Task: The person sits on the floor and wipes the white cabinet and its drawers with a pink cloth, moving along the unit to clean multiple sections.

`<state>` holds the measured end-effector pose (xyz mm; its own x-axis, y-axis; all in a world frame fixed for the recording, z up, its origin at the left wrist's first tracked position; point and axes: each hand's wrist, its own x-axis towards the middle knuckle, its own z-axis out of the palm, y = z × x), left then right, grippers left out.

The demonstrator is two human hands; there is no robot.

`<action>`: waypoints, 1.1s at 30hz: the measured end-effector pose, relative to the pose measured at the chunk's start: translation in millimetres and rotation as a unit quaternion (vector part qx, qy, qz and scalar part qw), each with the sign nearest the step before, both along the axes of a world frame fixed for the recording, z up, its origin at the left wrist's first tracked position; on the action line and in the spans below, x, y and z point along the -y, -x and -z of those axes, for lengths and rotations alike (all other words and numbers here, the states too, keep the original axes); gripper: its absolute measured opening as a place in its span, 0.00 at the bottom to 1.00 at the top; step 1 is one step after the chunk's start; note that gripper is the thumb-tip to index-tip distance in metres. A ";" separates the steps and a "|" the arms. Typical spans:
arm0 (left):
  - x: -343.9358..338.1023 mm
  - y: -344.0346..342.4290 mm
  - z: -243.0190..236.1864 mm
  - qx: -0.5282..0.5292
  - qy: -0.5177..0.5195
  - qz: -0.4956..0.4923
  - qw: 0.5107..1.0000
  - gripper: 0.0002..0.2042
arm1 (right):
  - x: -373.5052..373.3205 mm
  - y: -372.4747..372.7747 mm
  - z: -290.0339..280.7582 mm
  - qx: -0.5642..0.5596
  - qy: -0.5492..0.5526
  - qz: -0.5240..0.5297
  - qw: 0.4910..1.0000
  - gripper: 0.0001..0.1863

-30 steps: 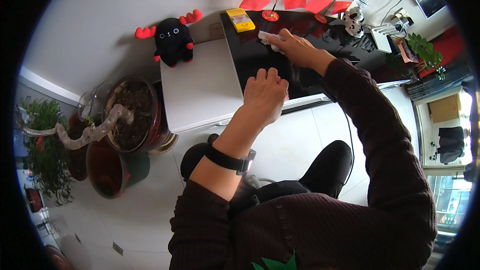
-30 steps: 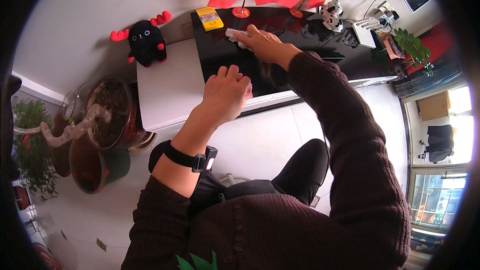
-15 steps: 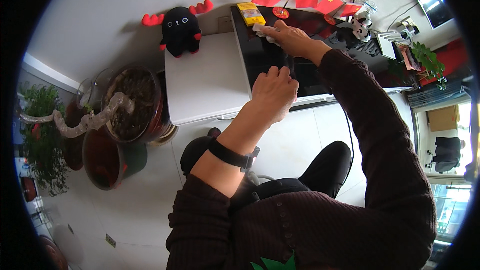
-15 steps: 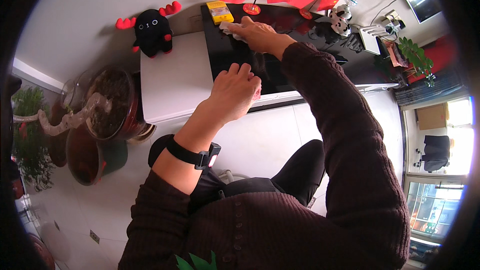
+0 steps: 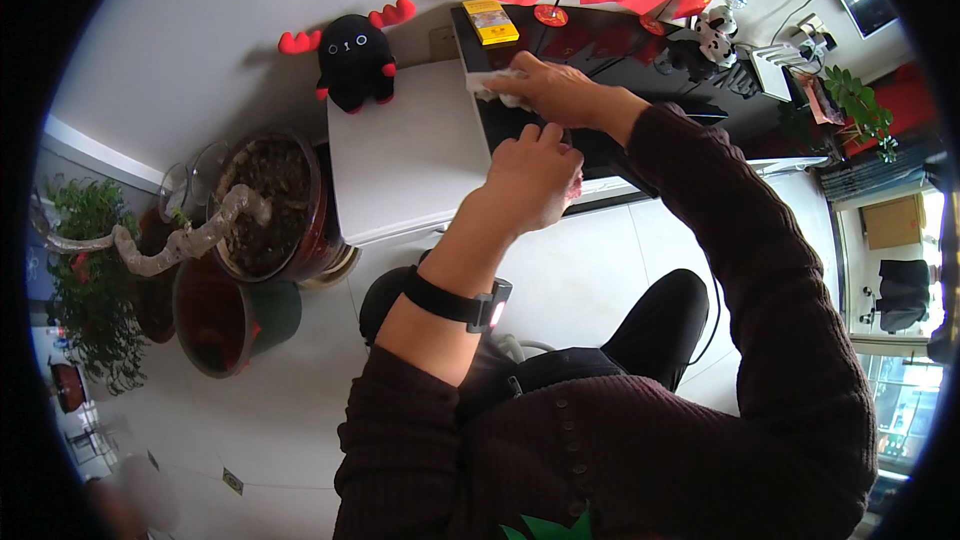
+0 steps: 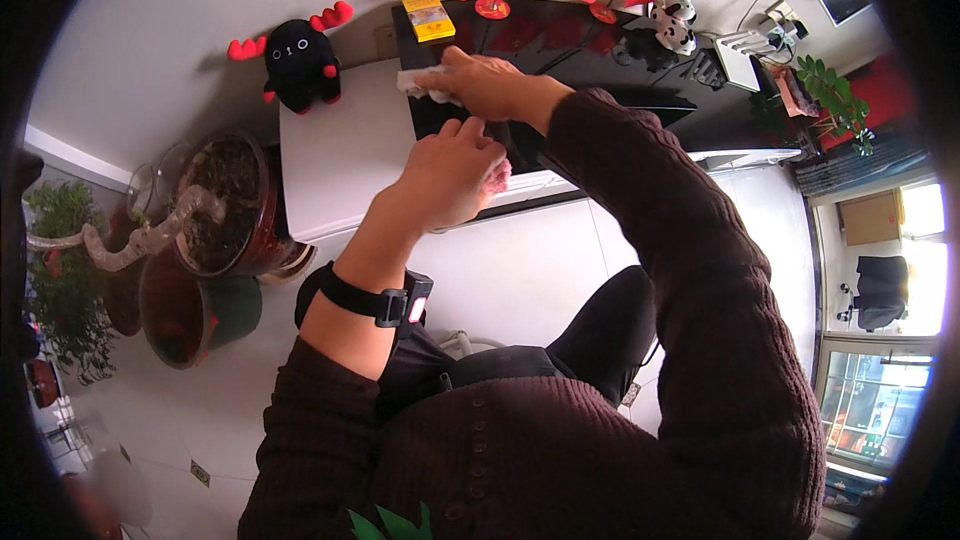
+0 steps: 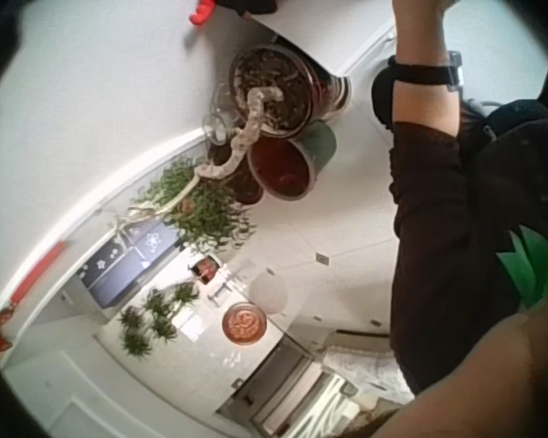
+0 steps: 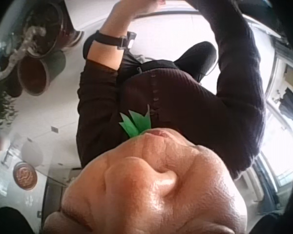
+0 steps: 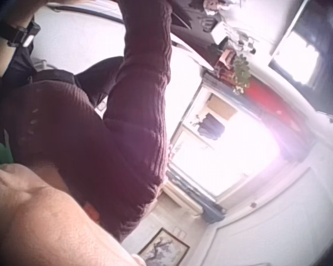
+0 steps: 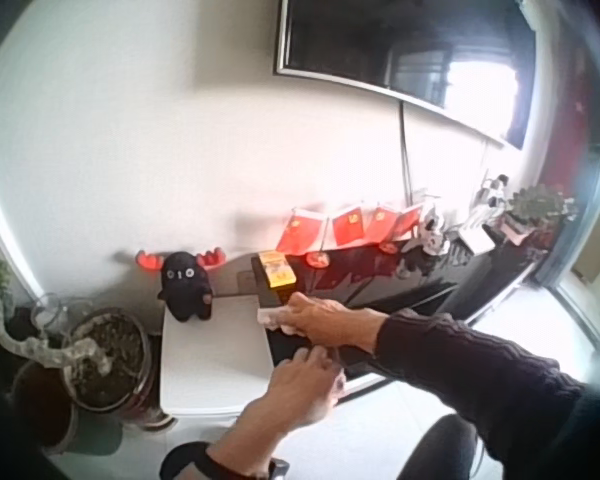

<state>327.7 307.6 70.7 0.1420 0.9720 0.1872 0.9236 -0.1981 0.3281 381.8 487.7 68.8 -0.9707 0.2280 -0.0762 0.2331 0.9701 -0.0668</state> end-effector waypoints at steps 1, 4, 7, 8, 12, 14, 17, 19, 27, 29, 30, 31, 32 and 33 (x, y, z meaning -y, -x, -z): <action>3.1 3.7 -3.8 0.011 0.019 0.003 1.000 0.17 | 4.9 -14.4 -1.0 0.001 -0.004 -0.010 1.000 0.31; 10.4 14.6 -17.5 0.054 0.109 0.013 0.993 0.17 | 28.2 -60.1 -1.2 -0.062 0.039 -0.011 0.997 0.29; 19.7 23.2 -27.1 0.105 0.144 0.006 0.984 0.17 | 55.1 -99.8 1.3 -0.068 0.040 -0.001 0.997 0.24; 22.5 24.7 -28.9 0.103 0.151 0.002 0.983 0.17 | 60.8 -110.6 1.9 -0.083 0.054 -0.008 0.995 0.25; 26.0 22.0 -28.5 0.106 0.161 0.027 0.981 0.18 | 52.0 -111.9 6.4 -0.104 0.068 0.032 0.992 0.26; 25.2 19.0 -26.8 0.119 0.182 0.075 0.973 0.18 | 37.4 -87.7 10.0 -0.102 0.018 0.071 0.992 0.24; 26.7 10.1 -23.6 0.101 0.189 0.105 0.971 0.19 | 19.5 -39.8 10.6 -0.114 -0.001 0.077 0.991 0.25; 29.1 10.2 -22.8 0.093 0.194 0.123 0.969 0.21 | 21.6 -9.9 10.1 -0.075 -0.004 0.117 0.990 0.23; 38.0 22.9 -31.3 0.245 0.259 0.150 0.922 0.24 | 76.8 -42.4 5.4 -0.067 0.034 -0.016 0.997 0.24; 40.4 32.1 -32.0 0.282 0.182 0.187 0.923 0.23 | 78.9 -72.4 8.9 -0.063 0.028 0.002 0.998 0.26; 40.1 37.0 -31.3 0.304 0.137 0.210 0.919 0.23 | 78.0 -86.4 13.4 -0.058 0.004 0.016 0.998 0.27; 38.3 38.4 -29.9 0.335 0.103 0.202 0.915 0.23 | 74.4 -104.1 15.3 -0.082 0.014 0.041 0.996 0.26; 38.6 40.0 -27.0 0.397 0.072 0.188 0.895 0.20 | 69.1 -122.2 16.8 -0.141 0.008 0.031 0.990 0.25; 36.8 42.1 -24.1 0.401 0.034 0.148 0.903 0.18 | 62.8 -138.5 19.2 -0.145 -0.008 0.092 0.985 0.22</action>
